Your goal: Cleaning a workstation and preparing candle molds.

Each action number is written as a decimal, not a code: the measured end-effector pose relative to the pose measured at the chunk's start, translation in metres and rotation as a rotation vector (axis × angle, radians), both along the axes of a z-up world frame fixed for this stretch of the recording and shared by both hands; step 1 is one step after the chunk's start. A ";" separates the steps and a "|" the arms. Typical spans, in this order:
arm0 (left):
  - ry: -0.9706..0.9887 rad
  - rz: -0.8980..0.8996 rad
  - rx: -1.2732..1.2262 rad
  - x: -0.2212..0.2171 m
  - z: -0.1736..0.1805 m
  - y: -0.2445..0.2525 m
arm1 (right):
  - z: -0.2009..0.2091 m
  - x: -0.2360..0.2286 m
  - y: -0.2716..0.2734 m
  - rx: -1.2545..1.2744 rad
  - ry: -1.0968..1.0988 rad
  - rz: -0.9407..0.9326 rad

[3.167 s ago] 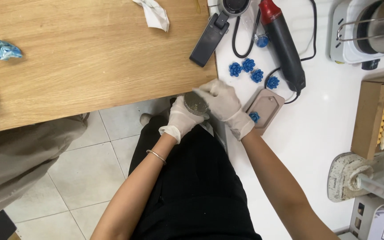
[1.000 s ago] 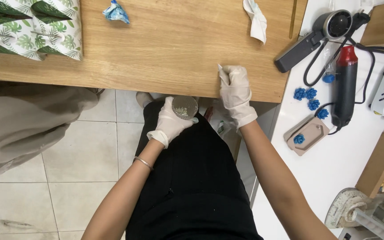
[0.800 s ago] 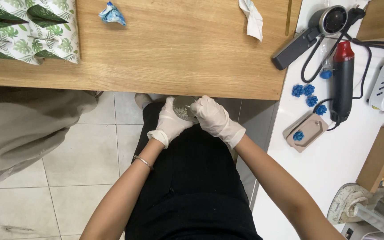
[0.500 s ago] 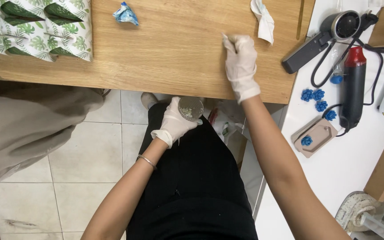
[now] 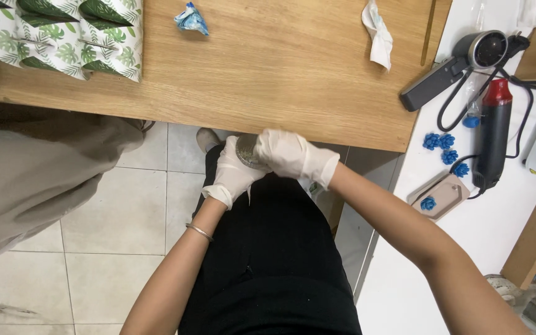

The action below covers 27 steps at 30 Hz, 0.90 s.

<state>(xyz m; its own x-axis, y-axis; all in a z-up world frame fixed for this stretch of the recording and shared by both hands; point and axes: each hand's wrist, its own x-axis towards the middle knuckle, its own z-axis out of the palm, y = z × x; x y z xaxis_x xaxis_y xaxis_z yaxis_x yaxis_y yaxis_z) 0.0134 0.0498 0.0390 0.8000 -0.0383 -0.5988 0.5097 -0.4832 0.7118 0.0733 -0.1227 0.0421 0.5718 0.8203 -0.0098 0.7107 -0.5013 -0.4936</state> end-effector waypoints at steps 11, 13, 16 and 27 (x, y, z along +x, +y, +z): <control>-0.053 -0.038 -0.088 -0.001 -0.003 -0.011 | -0.040 0.030 -0.096 0.349 -0.191 -0.974; -0.037 -0.038 -0.079 0.000 -0.005 -0.013 | -0.028 0.013 -0.077 0.301 -0.209 -0.921; -0.071 -0.095 -0.022 -0.002 -0.008 -0.013 | -0.009 -0.018 -0.039 -0.346 0.179 -0.373; -0.065 -0.109 -0.013 -0.005 -0.005 -0.022 | -0.072 0.088 -0.115 0.342 -0.285 -1.301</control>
